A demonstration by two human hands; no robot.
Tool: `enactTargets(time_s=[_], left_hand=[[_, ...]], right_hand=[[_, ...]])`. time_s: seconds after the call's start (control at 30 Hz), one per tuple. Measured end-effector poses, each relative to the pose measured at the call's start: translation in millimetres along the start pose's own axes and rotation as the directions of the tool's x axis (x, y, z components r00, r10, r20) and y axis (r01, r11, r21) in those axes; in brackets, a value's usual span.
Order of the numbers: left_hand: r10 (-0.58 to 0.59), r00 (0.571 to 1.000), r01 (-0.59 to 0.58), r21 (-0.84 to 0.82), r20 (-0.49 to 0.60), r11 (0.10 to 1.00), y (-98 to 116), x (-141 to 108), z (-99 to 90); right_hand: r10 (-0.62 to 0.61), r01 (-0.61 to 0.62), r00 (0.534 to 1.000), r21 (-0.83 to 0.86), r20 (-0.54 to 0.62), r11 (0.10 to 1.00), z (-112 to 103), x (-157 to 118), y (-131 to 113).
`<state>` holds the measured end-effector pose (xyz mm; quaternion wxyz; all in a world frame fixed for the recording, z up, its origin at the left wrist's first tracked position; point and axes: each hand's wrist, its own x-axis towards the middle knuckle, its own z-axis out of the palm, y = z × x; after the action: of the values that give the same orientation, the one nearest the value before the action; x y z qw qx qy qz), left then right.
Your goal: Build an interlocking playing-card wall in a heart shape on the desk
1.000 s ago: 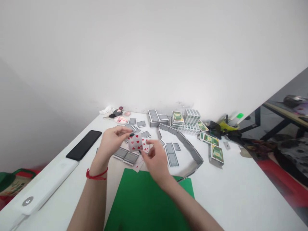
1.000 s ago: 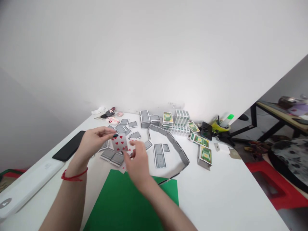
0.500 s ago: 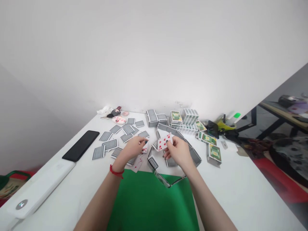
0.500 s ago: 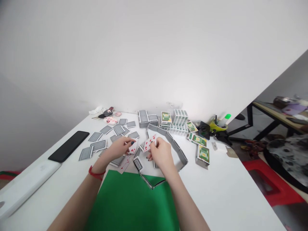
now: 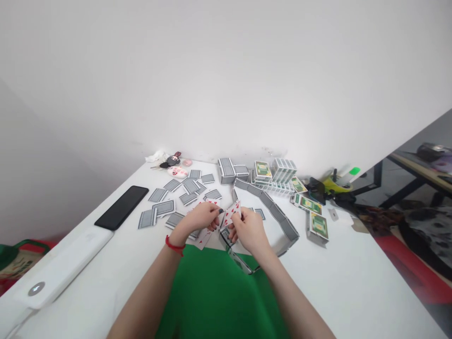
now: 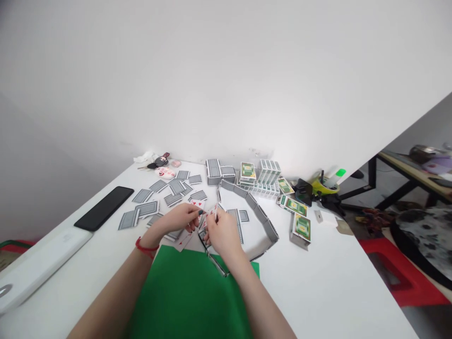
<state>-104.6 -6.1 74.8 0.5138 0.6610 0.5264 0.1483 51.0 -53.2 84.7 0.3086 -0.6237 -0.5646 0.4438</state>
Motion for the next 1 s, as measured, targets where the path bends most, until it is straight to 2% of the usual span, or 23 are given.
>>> enactTargets(time_s=[0.07,0.17,0.3,0.4,0.53,0.7,1.0], left_hand=[[0.038,0.999,-0.038,0.003,-0.032,0.999,0,-1,-1.5],[0.092,0.992,-0.098,-0.067,-0.081,0.993,2,-3,-4.8],[0.155,0.986,-0.166,-0.21,-0.068,0.964,7,-11,-12.8],[0.147,0.989,-0.146,-0.2,-0.014,0.969,7,-16,-20.0],[0.105,0.994,-0.105,-0.119,-0.009,0.987,3,-17,-23.7],[0.075,0.997,-0.078,-0.093,-0.026,0.993,1,-12,-18.0],[0.025,0.999,-0.021,-0.14,0.028,0.99,2,-10,-12.8]], right_hand=[[-0.088,0.085,0.995,-0.08,-0.039,0.993,-5,-1,-3],[-0.186,0.187,0.982,-0.1,0.019,0.977,-17,0,-11],[-0.211,0.196,0.969,0.124,0.13,0.973,-37,11,-20],[-0.26,0.213,0.947,0.233,0.191,0.949,-48,23,-22],[-0.261,0.247,0.94,0.087,0.222,0.965,-52,32,-17],[-0.281,0.294,0.952,-0.121,0.118,0.948,-44,33,-8],[-0.283,0.308,0.941,-0.127,0.187,0.943,-36,46,1]])
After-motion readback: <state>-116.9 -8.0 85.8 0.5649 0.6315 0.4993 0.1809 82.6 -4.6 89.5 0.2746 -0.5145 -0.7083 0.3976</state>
